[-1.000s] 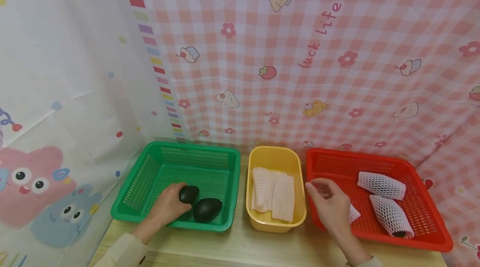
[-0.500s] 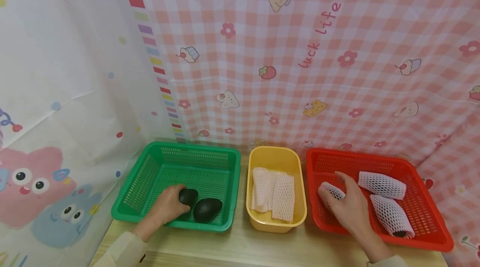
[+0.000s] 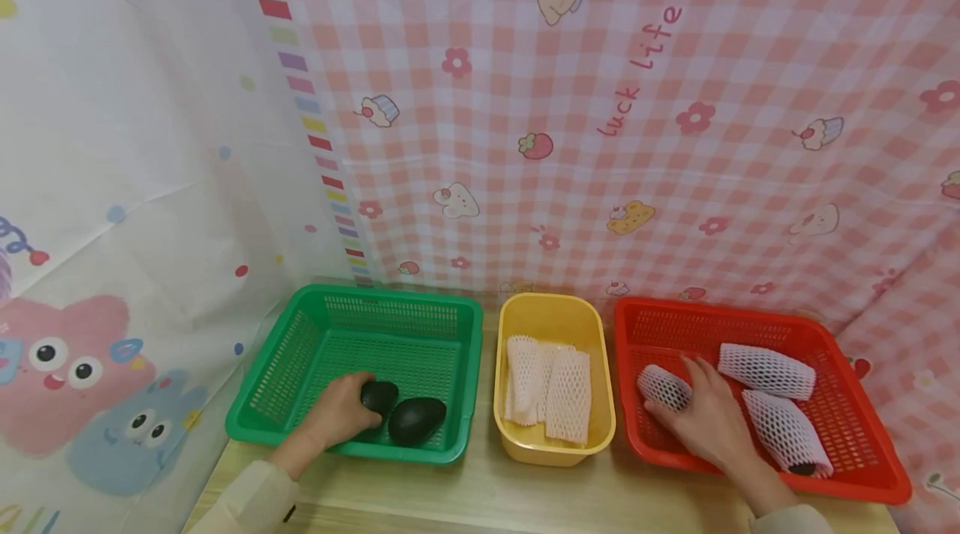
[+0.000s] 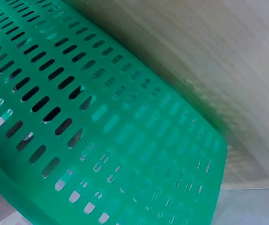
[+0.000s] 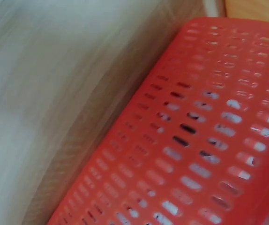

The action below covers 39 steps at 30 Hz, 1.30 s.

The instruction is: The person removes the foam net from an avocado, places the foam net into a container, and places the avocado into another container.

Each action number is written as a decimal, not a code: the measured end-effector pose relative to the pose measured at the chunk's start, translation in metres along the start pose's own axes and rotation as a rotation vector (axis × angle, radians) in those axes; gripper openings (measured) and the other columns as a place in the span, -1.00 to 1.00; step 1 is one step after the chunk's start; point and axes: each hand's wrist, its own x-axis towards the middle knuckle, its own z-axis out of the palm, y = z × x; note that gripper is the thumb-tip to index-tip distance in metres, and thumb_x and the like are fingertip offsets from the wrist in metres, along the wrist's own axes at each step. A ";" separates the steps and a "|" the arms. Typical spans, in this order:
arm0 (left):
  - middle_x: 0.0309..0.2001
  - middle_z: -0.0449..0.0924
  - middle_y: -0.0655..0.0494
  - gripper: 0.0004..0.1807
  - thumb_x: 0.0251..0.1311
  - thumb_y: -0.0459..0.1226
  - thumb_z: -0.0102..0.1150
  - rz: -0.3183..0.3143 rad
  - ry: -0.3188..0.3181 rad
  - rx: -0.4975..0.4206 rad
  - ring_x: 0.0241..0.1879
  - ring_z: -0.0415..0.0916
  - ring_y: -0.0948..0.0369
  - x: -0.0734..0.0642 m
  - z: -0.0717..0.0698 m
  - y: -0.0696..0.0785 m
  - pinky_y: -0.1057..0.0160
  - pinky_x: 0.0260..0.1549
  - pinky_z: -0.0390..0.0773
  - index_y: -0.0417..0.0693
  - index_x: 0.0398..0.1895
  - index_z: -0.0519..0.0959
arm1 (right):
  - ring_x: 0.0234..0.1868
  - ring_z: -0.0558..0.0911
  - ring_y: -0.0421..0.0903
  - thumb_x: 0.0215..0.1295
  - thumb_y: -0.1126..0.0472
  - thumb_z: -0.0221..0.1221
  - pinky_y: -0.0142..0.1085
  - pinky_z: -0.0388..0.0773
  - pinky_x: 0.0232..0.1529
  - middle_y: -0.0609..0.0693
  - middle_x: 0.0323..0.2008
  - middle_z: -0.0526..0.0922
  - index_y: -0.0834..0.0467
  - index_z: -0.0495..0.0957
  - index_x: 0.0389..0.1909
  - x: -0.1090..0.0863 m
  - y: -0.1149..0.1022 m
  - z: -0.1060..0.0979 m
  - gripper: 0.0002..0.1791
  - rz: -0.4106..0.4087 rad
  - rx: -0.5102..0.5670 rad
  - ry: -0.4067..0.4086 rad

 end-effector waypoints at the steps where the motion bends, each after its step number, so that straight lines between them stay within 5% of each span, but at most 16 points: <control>1: 0.07 0.63 -0.43 -0.26 -0.15 -0.39 0.55 -0.004 -0.003 -0.002 0.04 0.62 -0.26 0.000 0.000 0.000 -0.20 -0.03 0.62 -0.49 0.20 0.54 | 0.32 0.31 0.57 0.16 -0.13 0.50 0.46 0.26 0.26 0.56 0.39 0.27 0.48 0.25 0.44 0.001 0.002 0.000 0.08 -0.002 -0.010 -0.016; 12: 0.13 0.59 -0.46 -0.21 -0.08 -0.40 0.61 -0.037 -0.060 -0.020 0.10 0.59 -0.30 0.000 -0.001 0.003 -0.22 0.05 0.60 -0.53 0.26 0.49 | 0.25 0.39 0.62 0.12 -0.28 0.48 0.45 0.37 0.19 0.68 0.31 0.29 0.57 0.10 0.47 0.008 0.017 0.005 0.28 0.085 -0.040 -0.243; 23: 0.19 0.56 -0.47 -0.25 0.03 -0.35 0.57 -0.058 -0.104 -0.034 0.16 0.54 -0.33 -0.001 -0.005 0.008 -0.24 0.11 0.56 -0.52 0.28 0.48 | 0.20 0.48 0.54 0.06 -0.21 0.54 0.38 0.44 0.17 0.63 0.22 0.41 0.57 0.14 0.42 0.014 0.022 0.006 0.25 0.129 -0.010 -0.313; 30: 0.24 0.54 -0.44 -0.28 0.12 -0.29 0.52 -0.066 -0.116 -0.040 0.21 0.50 -0.34 -0.004 -0.008 0.004 -0.29 0.11 0.54 -0.45 0.31 0.49 | 0.08 0.58 0.46 0.17 -0.08 0.50 0.32 0.50 0.11 0.57 0.07 0.55 0.62 0.22 0.31 0.017 0.028 0.009 0.05 0.114 -0.002 -0.306; 39: 0.23 0.56 -0.39 -0.32 0.19 -0.24 0.51 -0.079 -0.128 -0.028 0.15 0.56 -0.31 -0.005 -0.016 0.008 -0.27 0.01 0.60 -0.37 0.32 0.52 | 0.05 0.60 0.42 0.16 -0.15 0.50 0.31 0.50 0.14 0.56 0.05 0.55 0.63 0.17 0.32 0.023 0.028 0.014 0.12 0.170 0.022 -0.336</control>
